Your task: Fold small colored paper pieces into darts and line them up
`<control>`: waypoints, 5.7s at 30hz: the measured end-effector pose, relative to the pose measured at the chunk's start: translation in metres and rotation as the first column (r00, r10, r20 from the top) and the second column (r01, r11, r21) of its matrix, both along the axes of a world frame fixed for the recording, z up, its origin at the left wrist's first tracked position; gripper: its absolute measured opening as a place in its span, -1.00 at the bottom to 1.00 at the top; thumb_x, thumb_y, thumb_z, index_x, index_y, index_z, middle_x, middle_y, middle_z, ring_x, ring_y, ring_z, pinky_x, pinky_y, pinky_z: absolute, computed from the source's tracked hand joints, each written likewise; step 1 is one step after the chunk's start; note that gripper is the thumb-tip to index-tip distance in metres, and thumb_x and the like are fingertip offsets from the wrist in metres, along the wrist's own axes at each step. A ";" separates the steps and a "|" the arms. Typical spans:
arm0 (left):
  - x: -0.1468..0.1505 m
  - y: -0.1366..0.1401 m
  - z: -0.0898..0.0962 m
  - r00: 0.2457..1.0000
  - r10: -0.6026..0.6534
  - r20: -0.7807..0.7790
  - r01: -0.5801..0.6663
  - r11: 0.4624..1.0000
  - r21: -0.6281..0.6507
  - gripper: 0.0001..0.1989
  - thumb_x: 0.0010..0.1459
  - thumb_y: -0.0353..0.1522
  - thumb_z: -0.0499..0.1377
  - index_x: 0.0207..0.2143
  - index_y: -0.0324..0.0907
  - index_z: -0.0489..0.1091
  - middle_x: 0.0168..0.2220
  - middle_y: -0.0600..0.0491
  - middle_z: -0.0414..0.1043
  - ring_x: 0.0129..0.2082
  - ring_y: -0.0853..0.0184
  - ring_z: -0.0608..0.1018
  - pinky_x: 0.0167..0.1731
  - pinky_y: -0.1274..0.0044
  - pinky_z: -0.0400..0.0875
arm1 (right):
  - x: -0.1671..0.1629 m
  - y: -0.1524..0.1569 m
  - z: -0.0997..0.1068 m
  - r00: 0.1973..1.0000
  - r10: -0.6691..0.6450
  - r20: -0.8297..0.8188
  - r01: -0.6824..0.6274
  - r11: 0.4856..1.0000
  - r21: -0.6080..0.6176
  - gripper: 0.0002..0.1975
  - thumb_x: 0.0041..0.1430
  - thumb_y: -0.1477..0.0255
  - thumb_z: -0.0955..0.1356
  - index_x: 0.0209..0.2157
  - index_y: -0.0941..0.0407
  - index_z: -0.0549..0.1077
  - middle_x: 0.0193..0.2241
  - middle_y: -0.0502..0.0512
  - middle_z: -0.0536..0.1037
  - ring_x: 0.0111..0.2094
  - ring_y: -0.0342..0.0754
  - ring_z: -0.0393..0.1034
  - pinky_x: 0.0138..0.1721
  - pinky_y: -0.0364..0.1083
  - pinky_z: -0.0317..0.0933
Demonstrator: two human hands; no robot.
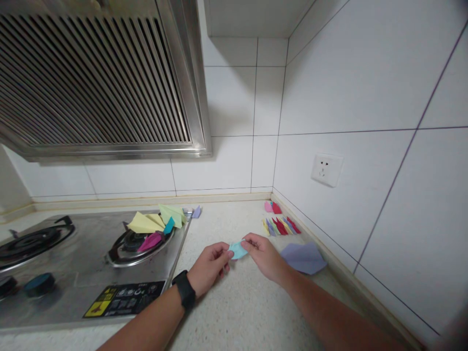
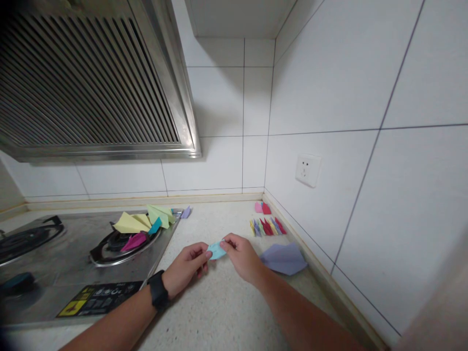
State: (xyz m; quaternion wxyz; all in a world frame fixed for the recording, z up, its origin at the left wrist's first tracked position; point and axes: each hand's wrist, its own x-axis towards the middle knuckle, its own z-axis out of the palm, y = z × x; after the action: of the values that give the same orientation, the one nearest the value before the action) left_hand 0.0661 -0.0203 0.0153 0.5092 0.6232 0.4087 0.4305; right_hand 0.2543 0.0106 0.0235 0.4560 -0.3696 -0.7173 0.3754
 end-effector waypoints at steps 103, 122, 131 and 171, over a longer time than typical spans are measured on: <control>-0.005 -0.001 0.001 0.985 0.080 -0.152 -0.056 0.986 0.157 -0.66 0.10 -0.09 0.16 -0.43 -0.22 0.35 -0.58 0.18 0.28 -0.62 0.49 0.27 -0.58 0.63 0.13 | -0.008 -0.005 -0.006 0.999 0.035 0.029 -0.034 0.999 -0.031 -0.84 0.14 0.33 0.34 -0.31 0.14 0.42 -0.54 -0.08 0.36 -0.55 -0.19 0.18 -0.52 -0.20 0.03; 0.091 0.179 0.046 0.925 0.131 -0.358 -0.109 0.991 0.083 -0.72 0.13 -0.20 0.11 -0.37 -0.26 0.40 -0.24 -0.10 0.51 -0.46 0.42 0.49 -0.59 0.66 0.28 | -0.011 -0.009 0.002 0.921 -0.381 -0.076 0.384 0.859 0.338 -0.83 0.08 0.59 0.23 -0.28 0.10 0.31 -0.45 0.00 0.39 -0.46 -0.12 0.28 -0.42 -0.17 0.12; 0.162 0.263 0.029 0.798 0.023 -0.602 -0.006 1.000 0.031 -0.77 0.16 -0.28 0.18 -0.40 -0.30 0.44 -0.38 -0.01 0.50 -0.50 0.44 0.48 -0.54 0.61 0.37 | -0.011 -0.010 0.001 0.896 -0.422 -0.139 0.443 0.826 0.349 -0.74 0.04 0.59 0.25 -0.21 0.05 0.29 -0.34 0.08 0.45 -0.34 -0.02 0.36 -0.33 -0.07 0.21; 0.169 0.286 0.000 0.782 0.057 -0.621 -0.017 0.997 0.071 -0.71 -0.06 -0.23 0.25 -0.39 -0.29 0.56 -0.42 -0.07 0.56 -0.54 0.41 0.48 -0.61 0.65 0.28 | -0.007 -0.004 0.005 0.937 -0.349 -0.003 0.316 0.846 0.430 -0.73 0.00 0.62 0.23 -0.24 0.06 0.31 -0.37 0.04 0.43 -0.33 -0.04 0.35 -0.31 -0.10 0.20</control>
State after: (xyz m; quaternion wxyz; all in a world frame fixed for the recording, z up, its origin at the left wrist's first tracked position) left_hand 0.2352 0.2657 0.0153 0.3180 0.7375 0.5524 0.2233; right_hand 0.2477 0.0062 0.0281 0.5558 -0.3941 -0.7234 0.1119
